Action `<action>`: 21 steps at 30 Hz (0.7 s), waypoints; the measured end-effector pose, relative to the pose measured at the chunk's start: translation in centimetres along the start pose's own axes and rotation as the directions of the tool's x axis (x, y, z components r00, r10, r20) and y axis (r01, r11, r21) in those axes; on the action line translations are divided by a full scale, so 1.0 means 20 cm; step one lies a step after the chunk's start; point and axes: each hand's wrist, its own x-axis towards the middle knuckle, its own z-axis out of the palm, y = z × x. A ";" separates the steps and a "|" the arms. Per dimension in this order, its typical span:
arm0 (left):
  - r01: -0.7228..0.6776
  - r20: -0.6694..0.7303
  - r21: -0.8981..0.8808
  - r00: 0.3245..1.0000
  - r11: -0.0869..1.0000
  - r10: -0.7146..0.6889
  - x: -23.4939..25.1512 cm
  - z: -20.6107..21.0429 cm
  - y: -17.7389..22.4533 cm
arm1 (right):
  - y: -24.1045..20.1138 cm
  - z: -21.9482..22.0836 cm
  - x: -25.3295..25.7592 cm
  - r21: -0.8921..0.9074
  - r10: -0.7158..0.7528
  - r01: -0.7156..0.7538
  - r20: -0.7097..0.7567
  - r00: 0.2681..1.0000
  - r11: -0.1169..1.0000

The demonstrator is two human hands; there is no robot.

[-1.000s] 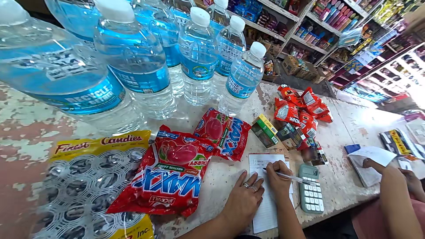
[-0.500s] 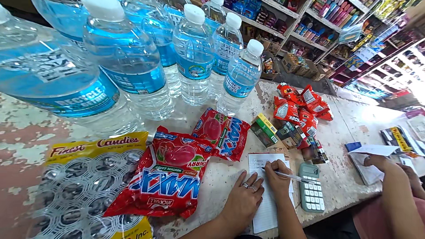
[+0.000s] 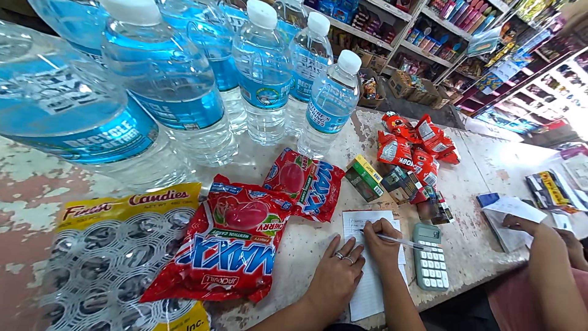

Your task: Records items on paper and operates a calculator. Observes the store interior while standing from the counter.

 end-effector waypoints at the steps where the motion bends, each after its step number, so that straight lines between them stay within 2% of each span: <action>1: -0.002 -0.003 0.001 1.000 1.000 0.002 0.00 0.00 0.00 | 0.00 0.00 0.00 0.006 -0.002 0.002 -0.006 1.000 1.000; 4: -0.009 -0.025 0.002 1.000 1.000 0.009 0.00 0.00 0.00 | 0.00 -0.02 0.01 0.071 0.024 -0.022 -0.034 0.999 0.997; 6: -0.013 -0.023 -0.001 1.000 1.000 0.013 0.00 0.00 0.00 | -0.04 -0.04 0.02 0.128 0.098 -0.094 -0.029 0.995 0.987; 9: -0.014 -0.028 -0.001 1.000 1.000 0.014 0.00 0.01 -0.01 | -0.12 -0.05 0.02 0.140 0.154 -0.164 0.079 0.985 0.976; 11: -0.019 -0.030 0.018 0.999 1.000 0.020 0.00 0.00 -0.01 | -0.11 -0.03 0.00 0.139 0.128 -0.148 0.144 0.981 0.979; 15: -0.038 -0.042 0.024 0.998 0.999 0.039 0.00 0.00 -0.01 | -0.06 -0.01 -0.01 0.151 0.020 -0.040 0.130 0.991 0.988; 21: -0.038 -0.087 0.050 0.995 0.998 0.042 -0.01 0.00 0.00 | -0.07 0.00 -0.01 0.119 0.017 -0.032 0.123 0.992 0.992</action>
